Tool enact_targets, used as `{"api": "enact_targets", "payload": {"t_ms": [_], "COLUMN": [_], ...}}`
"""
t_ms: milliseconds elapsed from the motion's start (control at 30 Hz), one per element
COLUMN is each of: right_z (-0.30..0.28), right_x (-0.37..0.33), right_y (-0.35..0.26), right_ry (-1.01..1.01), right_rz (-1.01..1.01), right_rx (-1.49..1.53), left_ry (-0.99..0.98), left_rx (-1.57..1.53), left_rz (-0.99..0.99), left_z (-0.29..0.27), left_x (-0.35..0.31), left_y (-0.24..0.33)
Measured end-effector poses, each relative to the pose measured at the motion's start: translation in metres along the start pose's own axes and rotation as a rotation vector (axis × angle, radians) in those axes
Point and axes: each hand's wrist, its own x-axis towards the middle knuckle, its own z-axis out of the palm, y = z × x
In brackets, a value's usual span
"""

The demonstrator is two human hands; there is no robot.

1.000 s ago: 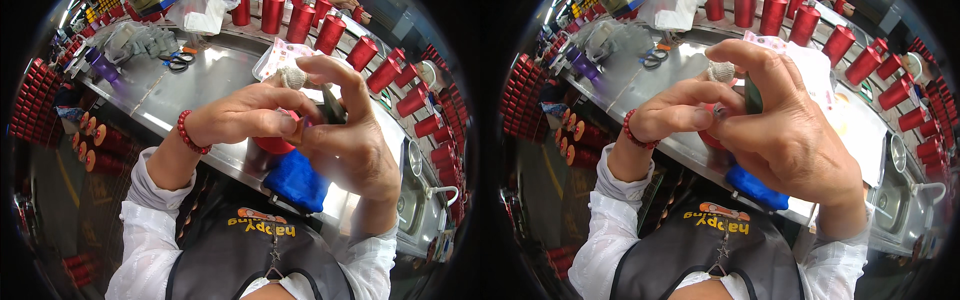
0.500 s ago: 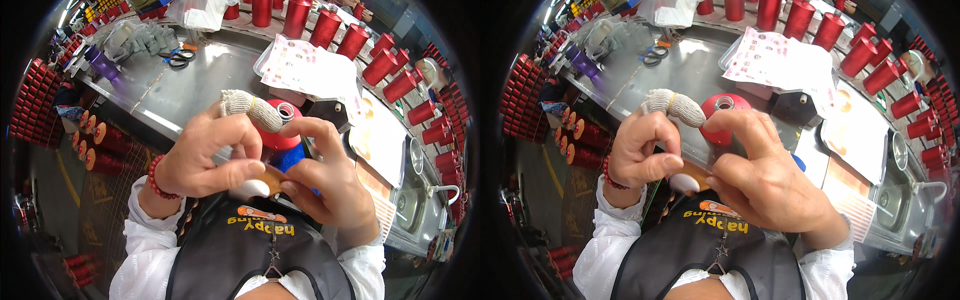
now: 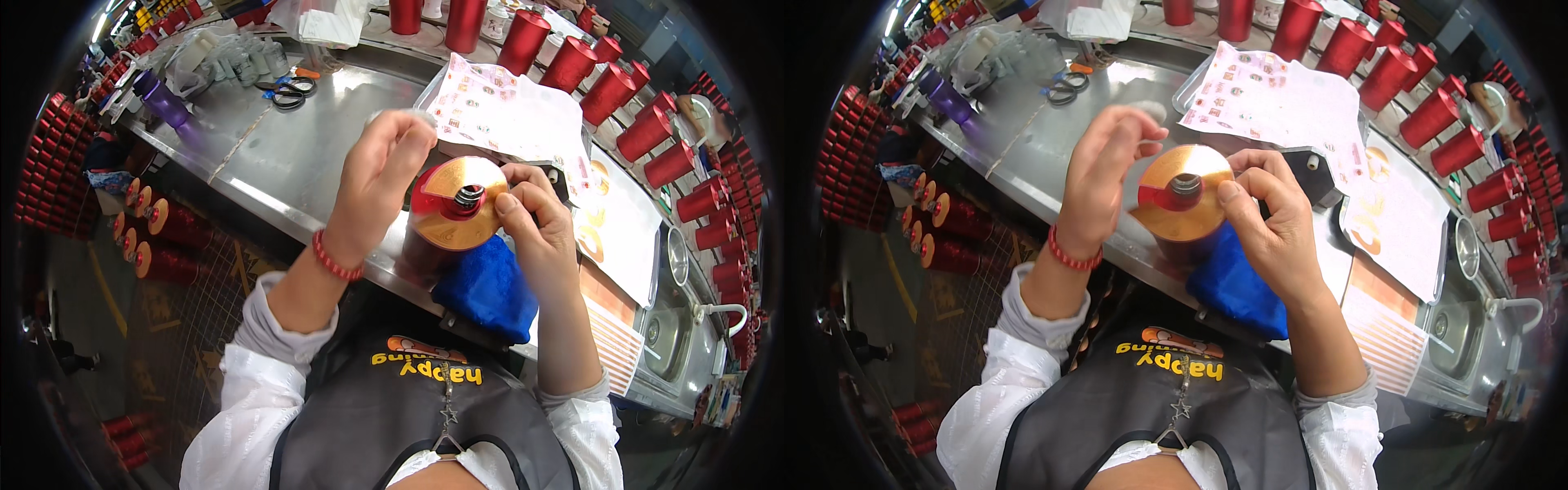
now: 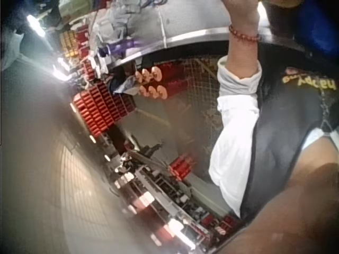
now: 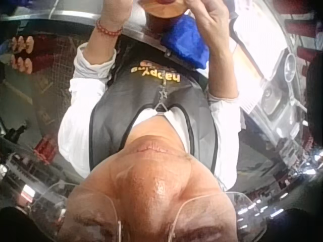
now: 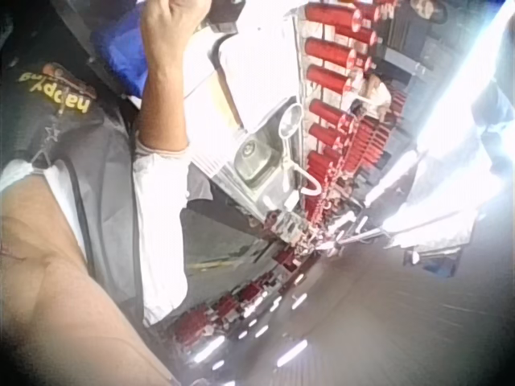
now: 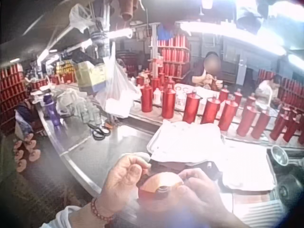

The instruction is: The person applies circular stickers to the neck of red cylindrical bottles, then wipes the bottle body with a green sponge and smooths a gold band around the base. The person repeats this process on multiple bottles at a stainless steel workstation.

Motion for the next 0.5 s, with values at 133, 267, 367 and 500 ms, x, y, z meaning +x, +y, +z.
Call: {"api": "enact_targets", "payload": {"t_ms": [133, 267, 367, 500], "right_z": [-0.001, -0.001, 0.001, -0.001], "right_x": [0.000, 0.003, 0.005, 0.002], "right_y": [0.009, 0.019, 0.020, 0.027], "right_ry": [-0.016, 0.005, 0.006, -0.012], "right_rz": [0.087, 0.159, 0.207, 0.097], "right_rx": [0.165, 0.347, 0.421, 0.343], "left_ry": [-0.096, 0.012, -0.002, -0.034], "left_rx": [-0.065, -0.323, -0.379, -0.408], "left_rz": [0.176, -0.084, -0.047, -0.090], "left_z": [0.015, 0.033, 0.036, 0.030], "left_x": [-0.052, -0.054, -0.052, -0.047], "left_y": [-0.019, -0.024, -0.031, -0.036]}}
